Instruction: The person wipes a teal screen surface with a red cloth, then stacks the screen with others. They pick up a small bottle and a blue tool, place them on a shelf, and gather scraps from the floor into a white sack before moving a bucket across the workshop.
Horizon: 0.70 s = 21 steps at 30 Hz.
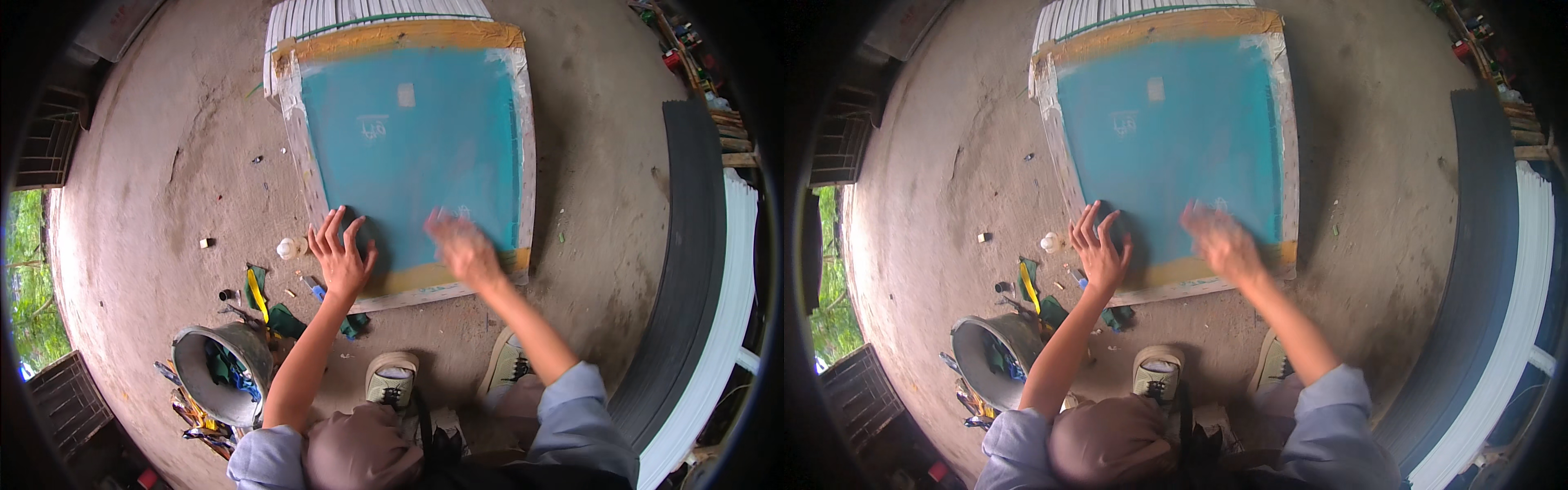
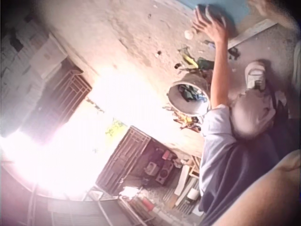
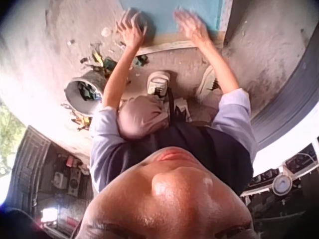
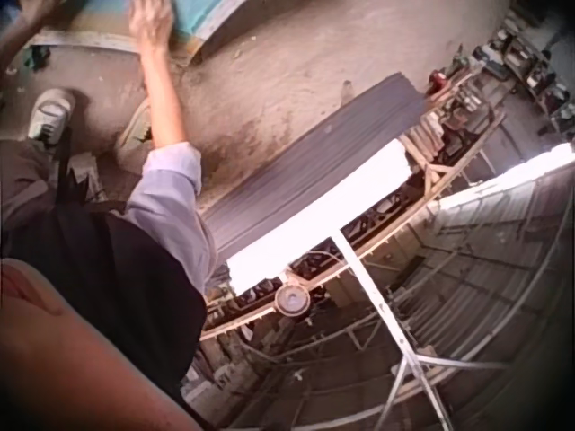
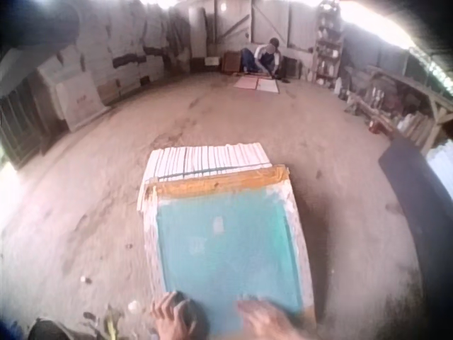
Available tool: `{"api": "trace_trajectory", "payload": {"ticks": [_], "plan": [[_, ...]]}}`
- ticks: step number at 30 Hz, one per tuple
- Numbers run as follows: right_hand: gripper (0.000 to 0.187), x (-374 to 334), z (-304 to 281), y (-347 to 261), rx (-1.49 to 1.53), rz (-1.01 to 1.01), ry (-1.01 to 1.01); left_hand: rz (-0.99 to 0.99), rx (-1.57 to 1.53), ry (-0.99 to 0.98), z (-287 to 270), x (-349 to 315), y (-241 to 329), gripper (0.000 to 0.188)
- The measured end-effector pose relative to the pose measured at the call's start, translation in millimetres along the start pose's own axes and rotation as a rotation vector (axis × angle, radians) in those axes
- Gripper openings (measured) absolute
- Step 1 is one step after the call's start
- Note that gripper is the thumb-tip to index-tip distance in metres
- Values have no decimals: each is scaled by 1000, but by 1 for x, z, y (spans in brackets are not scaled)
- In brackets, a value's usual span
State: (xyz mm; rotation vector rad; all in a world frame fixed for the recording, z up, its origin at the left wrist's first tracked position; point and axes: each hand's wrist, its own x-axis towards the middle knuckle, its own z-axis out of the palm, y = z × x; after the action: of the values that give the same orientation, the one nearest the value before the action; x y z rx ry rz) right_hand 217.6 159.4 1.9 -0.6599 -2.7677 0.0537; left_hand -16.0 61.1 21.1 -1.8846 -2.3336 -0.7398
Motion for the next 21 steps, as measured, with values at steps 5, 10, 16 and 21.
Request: {"api": "trace_trajectory", "payload": {"ticks": [5, 10, 16, 21], "plan": [[59, 110, -33, 79, -229, 488, 307, -15, -12, 31, 2, 1, 3, 44], [62, 41, 12, -76, 210, 283, -40, -1, -21, 33, 0, -3, -4, 45], [46, 102, -17, 17, -105, 10, 28, -21, -56, 46, -5, -2, -3, 39], [52, 127, -9, -17, 38, 403, 278, 34, 17, -80, -4, 0, 1, 64]]}}
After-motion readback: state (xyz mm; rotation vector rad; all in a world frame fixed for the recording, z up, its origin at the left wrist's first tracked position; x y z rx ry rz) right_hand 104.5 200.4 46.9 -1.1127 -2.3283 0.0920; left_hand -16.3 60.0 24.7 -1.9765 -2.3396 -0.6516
